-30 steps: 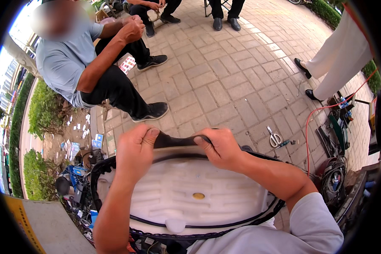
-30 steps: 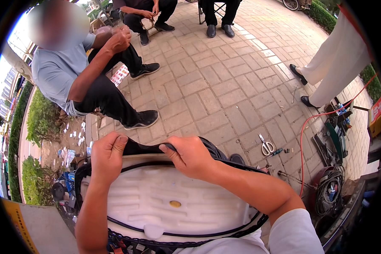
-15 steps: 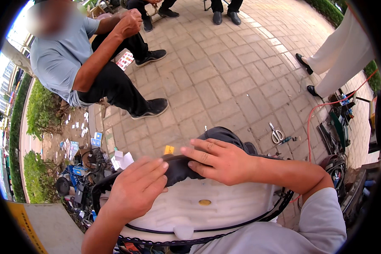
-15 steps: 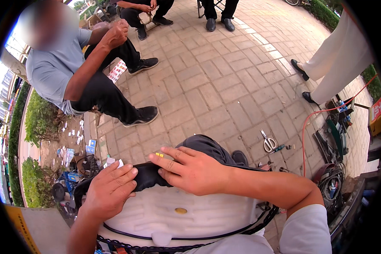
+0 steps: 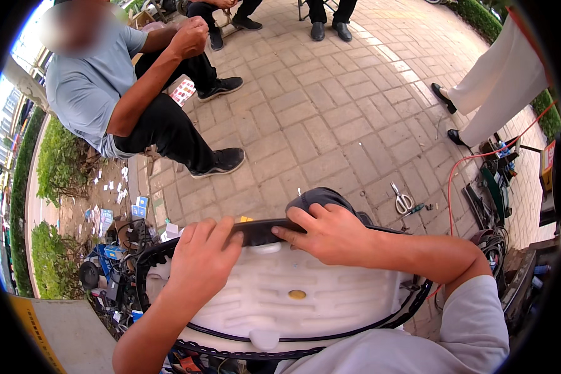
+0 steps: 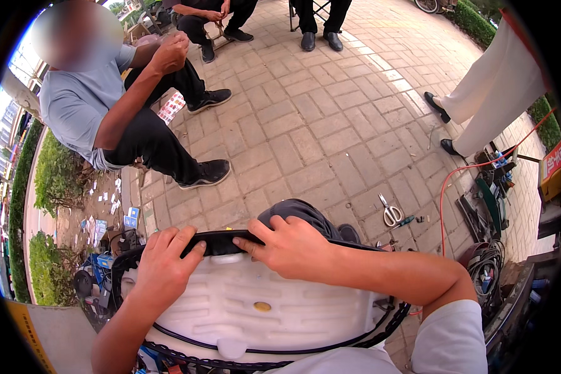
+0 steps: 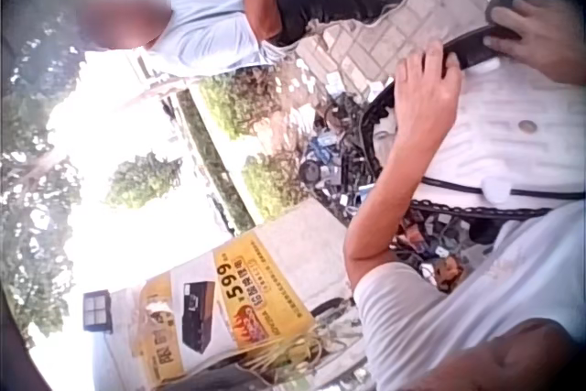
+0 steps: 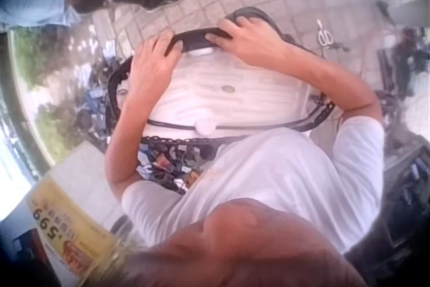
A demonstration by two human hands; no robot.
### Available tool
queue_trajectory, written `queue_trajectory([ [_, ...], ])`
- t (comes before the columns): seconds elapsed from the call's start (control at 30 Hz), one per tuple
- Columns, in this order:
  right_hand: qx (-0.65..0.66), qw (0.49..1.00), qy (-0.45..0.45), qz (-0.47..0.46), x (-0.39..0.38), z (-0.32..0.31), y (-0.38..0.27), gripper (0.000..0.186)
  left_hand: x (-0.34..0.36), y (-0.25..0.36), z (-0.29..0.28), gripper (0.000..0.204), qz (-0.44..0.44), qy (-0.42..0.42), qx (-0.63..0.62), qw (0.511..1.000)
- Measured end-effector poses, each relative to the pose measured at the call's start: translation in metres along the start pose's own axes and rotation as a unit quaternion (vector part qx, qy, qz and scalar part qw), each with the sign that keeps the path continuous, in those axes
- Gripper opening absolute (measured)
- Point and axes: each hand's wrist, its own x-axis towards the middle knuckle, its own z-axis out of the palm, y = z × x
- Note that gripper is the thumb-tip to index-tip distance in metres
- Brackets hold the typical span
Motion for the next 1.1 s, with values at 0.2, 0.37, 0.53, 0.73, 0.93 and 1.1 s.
queue_trajectory([
  [0.2,0.040,0.999,0.005,0.011,0.002,0.002,0.006,0.046,-0.002,0.005,0.000,0.028,-0.053,0.008,-0.015,0.998],
  [0.37,0.035,0.999,0.014,0.011,0.004,0.009,0.008,0.045,-0.010,0.020,0.004,0.031,-0.154,0.011,0.027,0.988],
  [0.53,0.052,0.998,0.025,0.039,0.000,0.003,-0.001,0.044,-0.011,0.042,0.007,0.037,-0.233,-0.011,0.058,0.971],
  [0.73,0.073,0.994,0.063,0.045,-0.006,-0.006,-0.014,0.042,-0.019,0.091,0.025,0.046,-0.374,0.003,0.038,0.927],
  [0.93,0.074,0.994,0.066,0.046,-0.010,-0.014,-0.021,0.043,-0.016,0.116,0.029,0.051,-0.467,0.022,0.028,0.884],
  [1.1,0.047,0.997,0.050,0.043,-0.016,-0.019,-0.030,0.046,-0.028,0.127,0.029,0.045,-0.455,0.041,0.091,0.885],
])
